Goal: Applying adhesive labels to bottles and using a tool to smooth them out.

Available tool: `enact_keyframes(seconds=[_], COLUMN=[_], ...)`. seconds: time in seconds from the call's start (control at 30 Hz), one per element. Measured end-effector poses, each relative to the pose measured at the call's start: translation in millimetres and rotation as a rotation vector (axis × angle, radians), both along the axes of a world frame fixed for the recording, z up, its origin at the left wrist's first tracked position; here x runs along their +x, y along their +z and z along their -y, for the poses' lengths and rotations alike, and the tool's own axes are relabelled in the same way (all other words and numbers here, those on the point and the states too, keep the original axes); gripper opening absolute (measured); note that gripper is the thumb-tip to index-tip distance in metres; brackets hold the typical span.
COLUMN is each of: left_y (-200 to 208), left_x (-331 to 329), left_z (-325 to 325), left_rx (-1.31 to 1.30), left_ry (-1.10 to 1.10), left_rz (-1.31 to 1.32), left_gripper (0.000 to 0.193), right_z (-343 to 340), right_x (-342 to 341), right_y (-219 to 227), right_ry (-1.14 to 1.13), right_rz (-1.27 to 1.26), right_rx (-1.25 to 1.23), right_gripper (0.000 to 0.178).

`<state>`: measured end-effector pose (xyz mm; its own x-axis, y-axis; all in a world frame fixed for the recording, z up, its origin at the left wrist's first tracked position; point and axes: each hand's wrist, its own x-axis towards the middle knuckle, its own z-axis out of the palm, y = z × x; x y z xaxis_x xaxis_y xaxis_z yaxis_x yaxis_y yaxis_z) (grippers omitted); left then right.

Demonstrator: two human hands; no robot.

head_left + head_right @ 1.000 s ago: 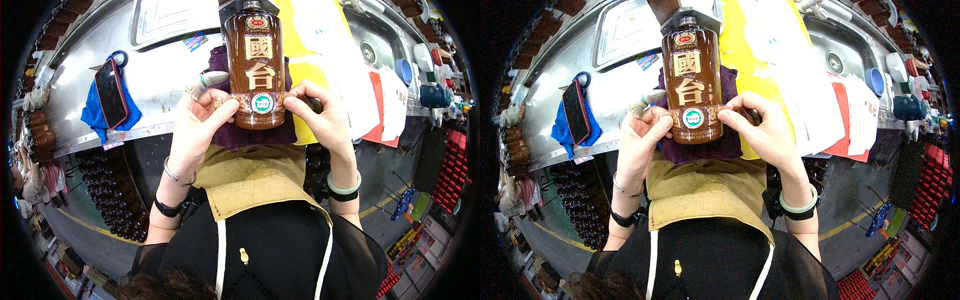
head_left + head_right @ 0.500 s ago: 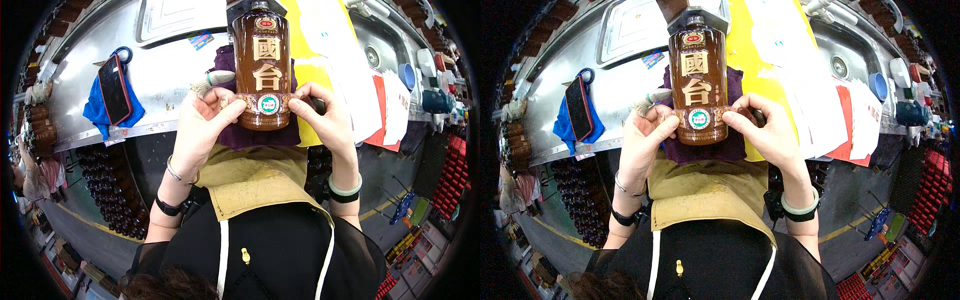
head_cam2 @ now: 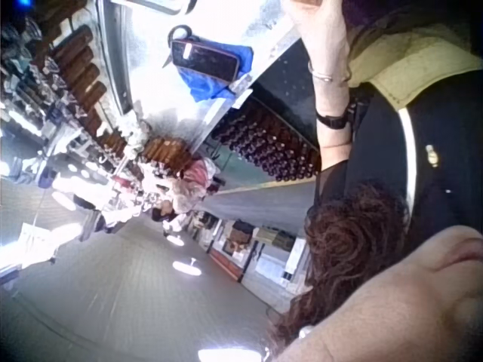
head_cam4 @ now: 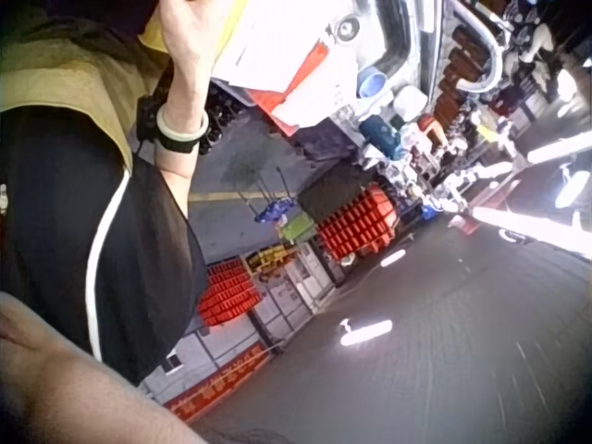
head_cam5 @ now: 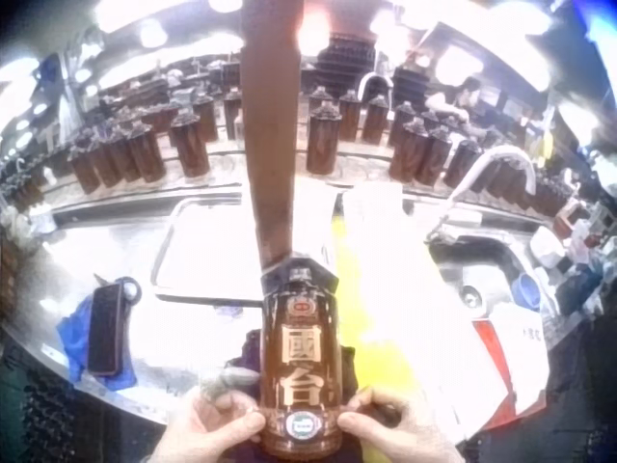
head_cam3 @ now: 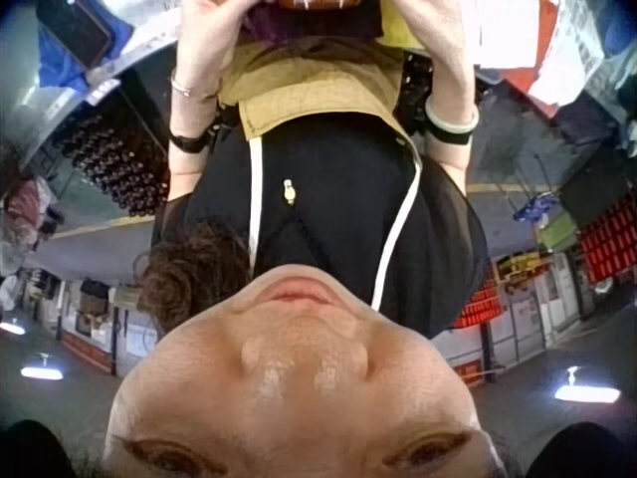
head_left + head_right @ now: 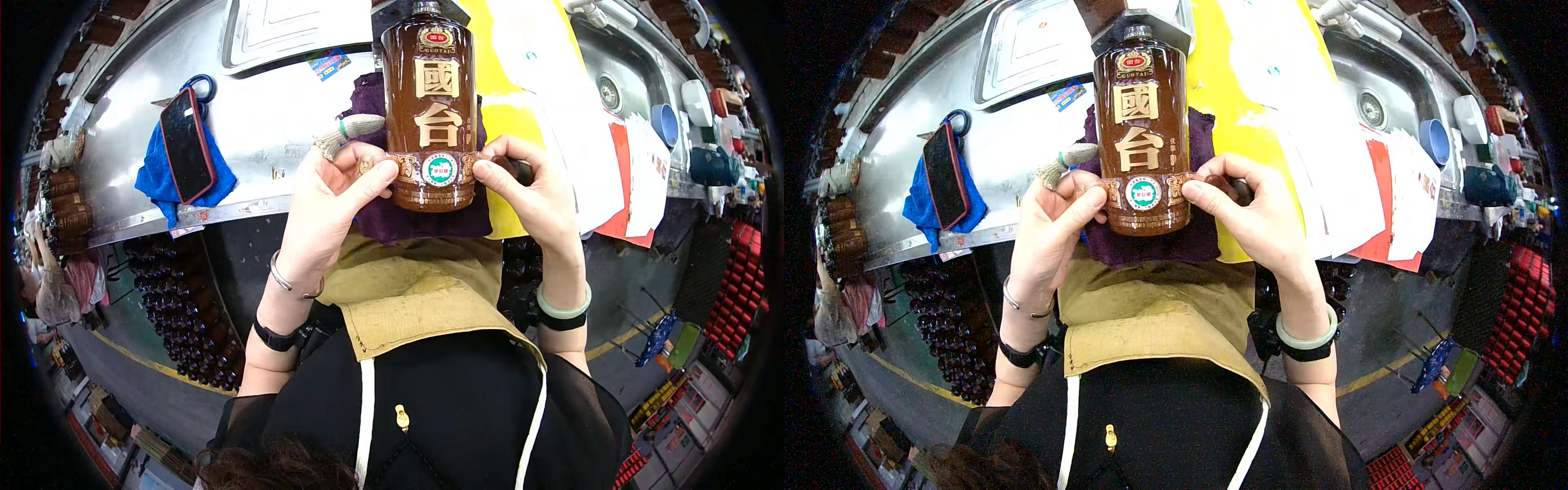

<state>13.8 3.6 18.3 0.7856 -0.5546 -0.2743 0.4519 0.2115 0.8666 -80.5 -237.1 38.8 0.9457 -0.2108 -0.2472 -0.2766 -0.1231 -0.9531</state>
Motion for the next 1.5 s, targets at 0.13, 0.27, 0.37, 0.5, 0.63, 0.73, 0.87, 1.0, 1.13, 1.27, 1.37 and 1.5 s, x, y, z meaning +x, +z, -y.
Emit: enact_keyframes(seconds=[0.13, 0.27, 0.37, 0.5, 0.63, 0.73, 0.87, 1.0, 1.13, 1.27, 1.37, 1.5], left_y=[-0.3, -1.7, -0.3, 2.2, 2.1, 0.9, -1.2, -3.9, 3.5, 0.8, 2.2, -1.2], left_x=[0.2, 3.3, 3.7, 5.3, 3.3, 2.1, 0.9, -0.3, 1.8, -0.4, -0.8, -2.0], left_z=[-1.1, -3.3, -4.0, -3.9, -2.2, -1.9, -1.6, -1.5, -0.1, 0.9, 0.7, 0.1], left_rx=[-0.006, 0.000, 0.012, 0.001, -0.001, -0.005, -0.010, 0.025, 0.027, 0.017, 0.023, 0.024], left_ry=[0.006, -0.022, -0.030, -0.049, -0.035, -0.024, -0.010, 0.000, -0.017, 0.014, 0.005, 0.017], left_rz=[0.006, -0.011, -0.002, 0.004, 0.024, 0.036, 0.021, 0.029, 0.038, 0.020, 0.013, 0.011], left_gripper=[0.050, 0.049, 0.051, 0.052, 0.052, 0.046, 0.036, 0.037, 0.033, 0.034, 0.036, 0.038], right_z=[0.4, -1.4, -0.7, 1.5, 1.3, 2.2, 4.6, 1.7, 2.5, 2.1, 2.4, 0.1], right_x=[0.1, 0.0, 0.1, 0.2, 0.2, 0.3, 0.2, 1.3, 0.5, 1.4, 0.7, 1.8], right_y=[-1.7, -0.1, 0.7, -0.1, 2.3, 1.6, 0.1, 4.6, 1.8, 4.0, 2.7, 5.1], right_ry=[0.001, -0.013, -0.005, 0.027, 0.030, 0.044, 0.067, 0.066, 0.065, 0.070, 0.063, 0.059], right_rz=[0.007, -0.005, -0.014, -0.002, 0.005, 0.016, 0.010, 0.006, 0.014, 0.005, 0.016, 0.000], right_rx=[0.012, 0.015, 0.001, -0.002, 0.001, -0.018, -0.015, -0.025, -0.027, -0.040, -0.015, -0.033], right_gripper=[0.018, 0.017, 0.017, 0.019, 0.020, 0.019, 0.019, 0.018, 0.018, 0.018, 0.018, 0.019])
